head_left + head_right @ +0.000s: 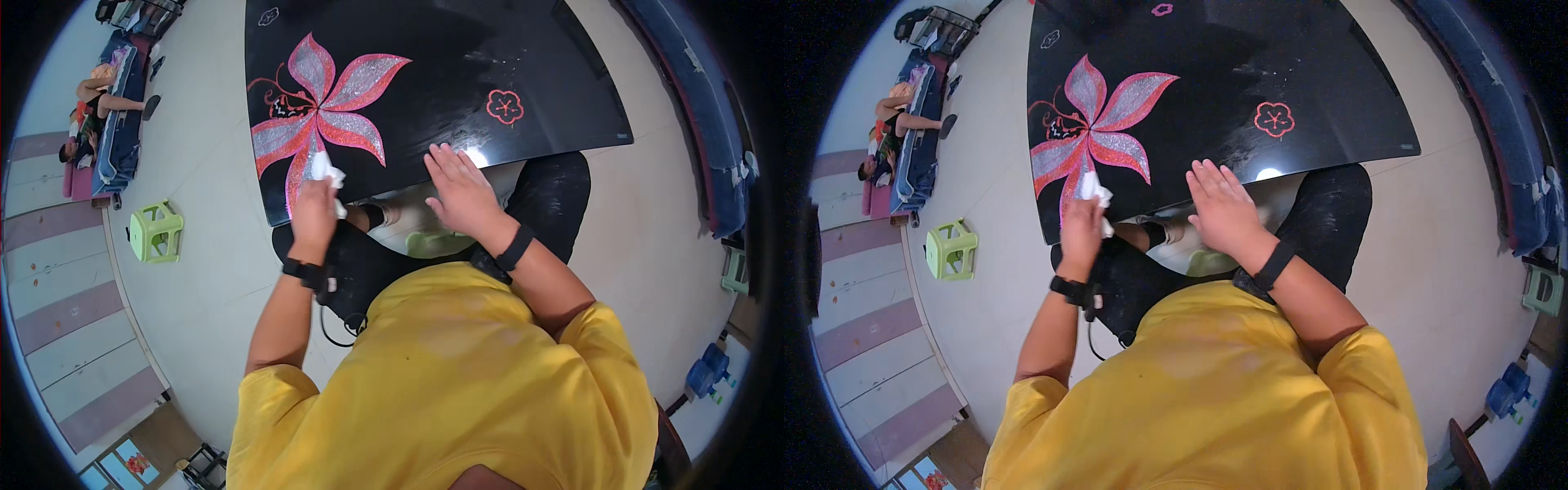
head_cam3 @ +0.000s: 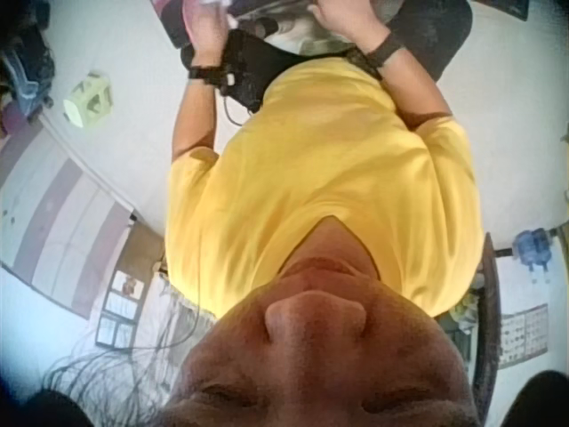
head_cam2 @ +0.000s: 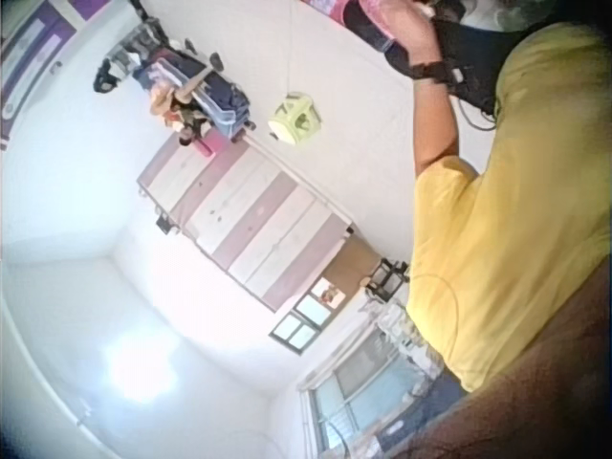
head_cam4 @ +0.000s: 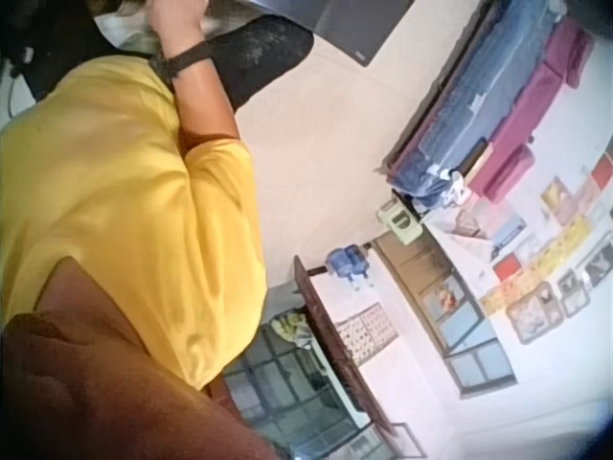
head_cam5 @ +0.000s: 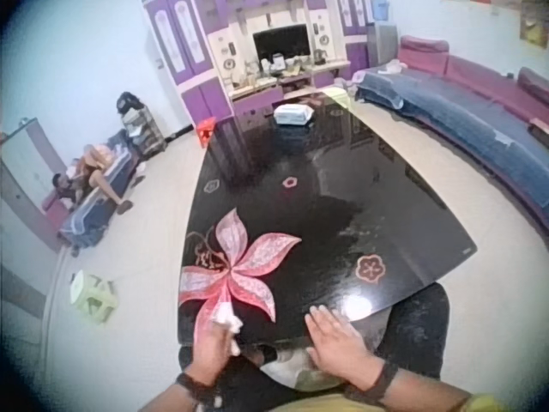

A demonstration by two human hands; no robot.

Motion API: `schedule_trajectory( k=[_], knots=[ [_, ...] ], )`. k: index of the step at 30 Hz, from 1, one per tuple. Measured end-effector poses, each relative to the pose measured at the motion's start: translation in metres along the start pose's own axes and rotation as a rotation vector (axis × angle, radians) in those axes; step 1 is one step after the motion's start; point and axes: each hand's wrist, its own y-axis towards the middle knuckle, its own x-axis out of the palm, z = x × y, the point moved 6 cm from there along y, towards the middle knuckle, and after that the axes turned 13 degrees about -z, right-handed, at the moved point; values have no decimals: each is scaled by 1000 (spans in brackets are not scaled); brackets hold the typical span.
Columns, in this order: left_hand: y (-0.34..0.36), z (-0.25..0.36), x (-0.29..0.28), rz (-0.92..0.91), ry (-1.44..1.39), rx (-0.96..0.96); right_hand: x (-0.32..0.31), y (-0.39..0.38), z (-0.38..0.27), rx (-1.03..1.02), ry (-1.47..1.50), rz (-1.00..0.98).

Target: Wiping a black decorative table with floral designs using wet wipes.

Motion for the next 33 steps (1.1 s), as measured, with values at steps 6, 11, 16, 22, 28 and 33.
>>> schedule_trajectory(
  k=[6,11,16,22,28,33],
  knots=[
    [18,102,18,9,-251,243,11,11,-10,9,-49,-87],
    [13,68,13,-30,-248,268,8,11,-9,14,-71,-122],
    [0,-6,-8,-46,-172,32,5,9,-10,14,-101,-104],
    [7,86,15,-66,-88,316,5,9,-11,10,-101,-74],
    [12,113,14,-33,-128,496,7,12,-8,-13,-73,-132],
    [-14,15,-12,-73,25,212,9,8,-5,-4,-68,-79]
  ],
)
